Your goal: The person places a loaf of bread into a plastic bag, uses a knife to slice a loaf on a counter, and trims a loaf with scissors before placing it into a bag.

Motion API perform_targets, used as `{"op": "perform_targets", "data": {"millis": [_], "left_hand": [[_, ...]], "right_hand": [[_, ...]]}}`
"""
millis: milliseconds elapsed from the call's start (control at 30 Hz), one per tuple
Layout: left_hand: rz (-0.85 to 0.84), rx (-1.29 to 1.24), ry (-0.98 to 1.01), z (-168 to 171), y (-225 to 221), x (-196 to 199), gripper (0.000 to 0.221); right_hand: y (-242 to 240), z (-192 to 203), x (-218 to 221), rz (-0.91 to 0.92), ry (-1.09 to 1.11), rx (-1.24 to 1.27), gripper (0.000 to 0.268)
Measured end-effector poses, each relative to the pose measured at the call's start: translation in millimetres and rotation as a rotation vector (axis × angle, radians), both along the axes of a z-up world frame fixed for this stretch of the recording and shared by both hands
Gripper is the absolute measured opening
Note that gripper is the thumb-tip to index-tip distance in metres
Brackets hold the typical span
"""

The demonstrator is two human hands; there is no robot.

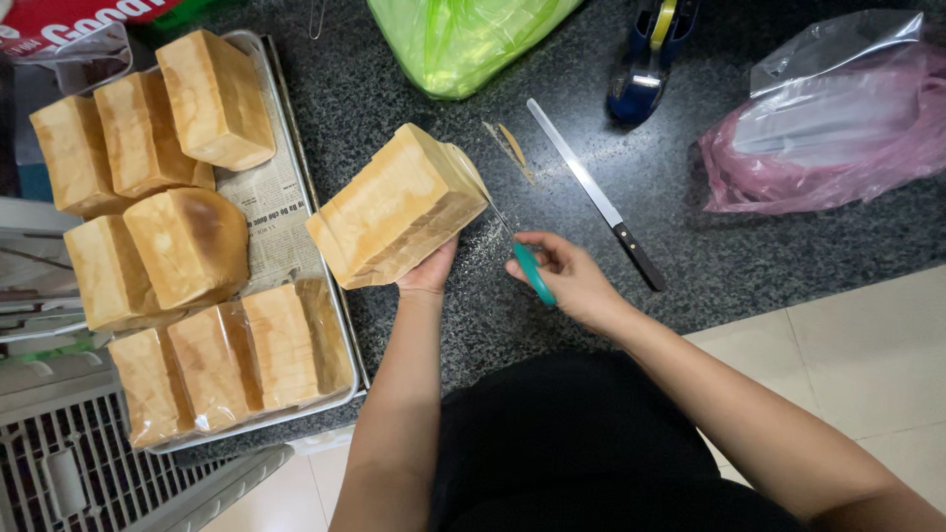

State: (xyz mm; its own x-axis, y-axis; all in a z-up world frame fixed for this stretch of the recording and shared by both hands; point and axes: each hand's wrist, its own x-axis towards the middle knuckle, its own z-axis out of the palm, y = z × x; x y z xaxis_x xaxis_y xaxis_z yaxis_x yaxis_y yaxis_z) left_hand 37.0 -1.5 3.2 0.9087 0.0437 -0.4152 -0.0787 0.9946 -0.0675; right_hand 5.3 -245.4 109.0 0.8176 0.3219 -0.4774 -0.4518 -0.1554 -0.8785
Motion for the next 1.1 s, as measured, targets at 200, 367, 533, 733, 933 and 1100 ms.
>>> {"op": "perform_targets", "data": {"millis": [200,367,533,733,933,1100], "left_hand": [[-0.003,-0.024,-0.012,-7,7,-1,0.07],[-0.041,-0.051,-0.089,-13,11,-5,0.068],[-0.032,-0.048,-0.038,-17,10,-6,0.071],[-0.065,-0.093,-0.015,-35,13,-8,0.07],[-0.164,0.001,-0.137,-49,9,-11,0.07],[-0.13,-0.021,-0.053,-40,9,-10,0.068]], "right_hand": [[-3,-9,-2,-0.013,-0.064,0.02,0.057],[-6,-9,-3,0.01,-0.112,-0.046,0.052],[-8,-4,-4,-0.002,-0.11,-0.054,0.05],[-4,0,6,0.041,0.057,-0.096,0.064],[4,-8,20,-0.013,0.123,-0.06,0.067],[4,-21,17,-0.015,0.008,-0.001,0.064]]}}
